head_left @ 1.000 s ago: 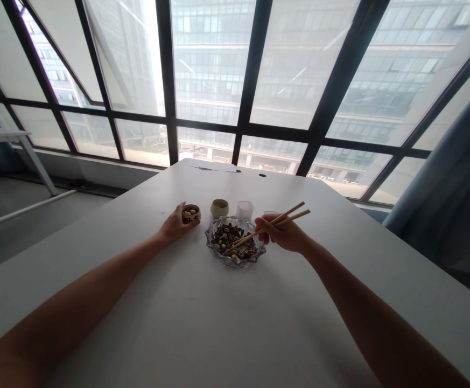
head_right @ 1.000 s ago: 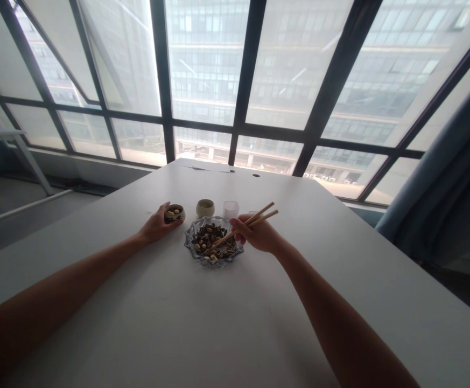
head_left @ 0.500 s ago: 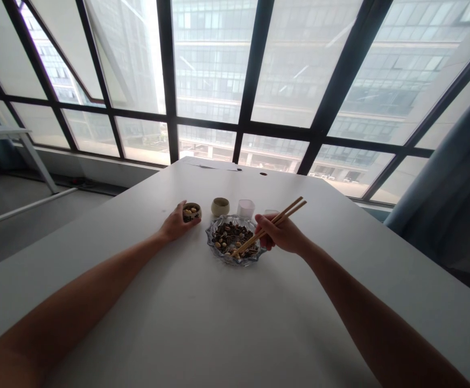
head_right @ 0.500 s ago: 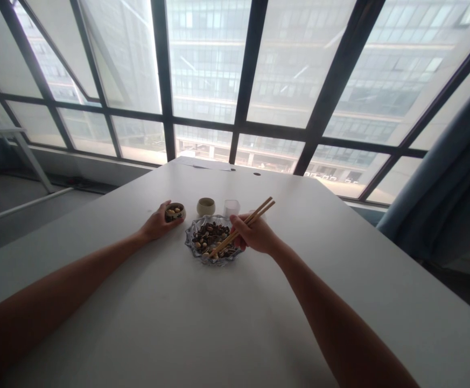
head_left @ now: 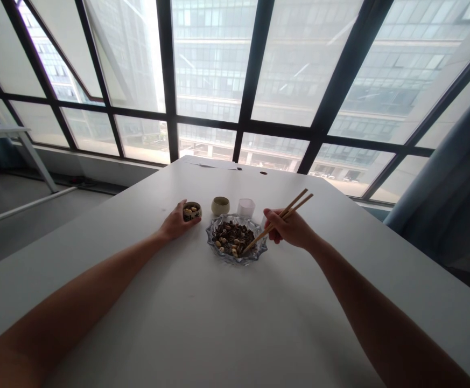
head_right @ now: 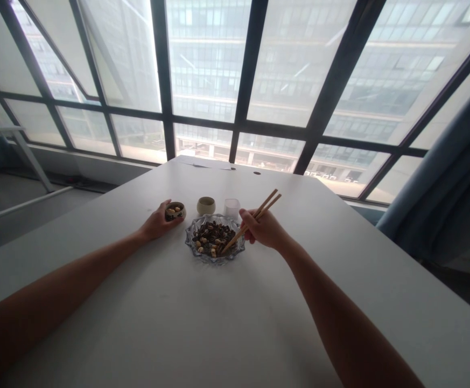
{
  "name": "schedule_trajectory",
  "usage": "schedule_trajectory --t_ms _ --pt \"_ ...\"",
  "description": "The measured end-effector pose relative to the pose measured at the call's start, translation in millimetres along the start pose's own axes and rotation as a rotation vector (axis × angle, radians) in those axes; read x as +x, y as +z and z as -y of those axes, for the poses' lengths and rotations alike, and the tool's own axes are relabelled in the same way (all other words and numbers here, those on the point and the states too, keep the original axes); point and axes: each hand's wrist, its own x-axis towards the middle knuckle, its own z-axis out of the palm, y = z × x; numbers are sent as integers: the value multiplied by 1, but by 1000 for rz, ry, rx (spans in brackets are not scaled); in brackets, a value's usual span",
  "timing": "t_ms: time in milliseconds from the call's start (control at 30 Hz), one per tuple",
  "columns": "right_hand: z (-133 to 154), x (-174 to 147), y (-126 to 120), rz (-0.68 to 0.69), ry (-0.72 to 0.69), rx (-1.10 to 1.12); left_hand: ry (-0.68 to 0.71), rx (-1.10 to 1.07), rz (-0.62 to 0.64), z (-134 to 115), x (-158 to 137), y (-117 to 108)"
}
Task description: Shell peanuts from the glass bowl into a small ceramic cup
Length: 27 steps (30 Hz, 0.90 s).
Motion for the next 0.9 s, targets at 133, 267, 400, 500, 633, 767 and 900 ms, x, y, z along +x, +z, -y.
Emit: schedule_trajectory --t_ms 133,267,400,500,633,767,900 --pt "-12 4 16 -85 -105 23 4 6 1 0 0 0" --pt "-18 7 12 -175 -148 16 -4 4 6 -1 -1 0" --pt "-17 6 4 -199 -225 -52 -6 2 6 -1 -1 0" --pt "-16 3 3 -110 -283 -162 -9 1 10 -1 -1 0" --pt "-17 3 6 -28 -359 -293 2 -4 2 -1 -1 0" --pt "-19 4 7 -11 -361 -291 6 -3 -3 0 -1 0" --pt "-20 5 7 -12 -350 -268 15 -4 -7 0 0 0"
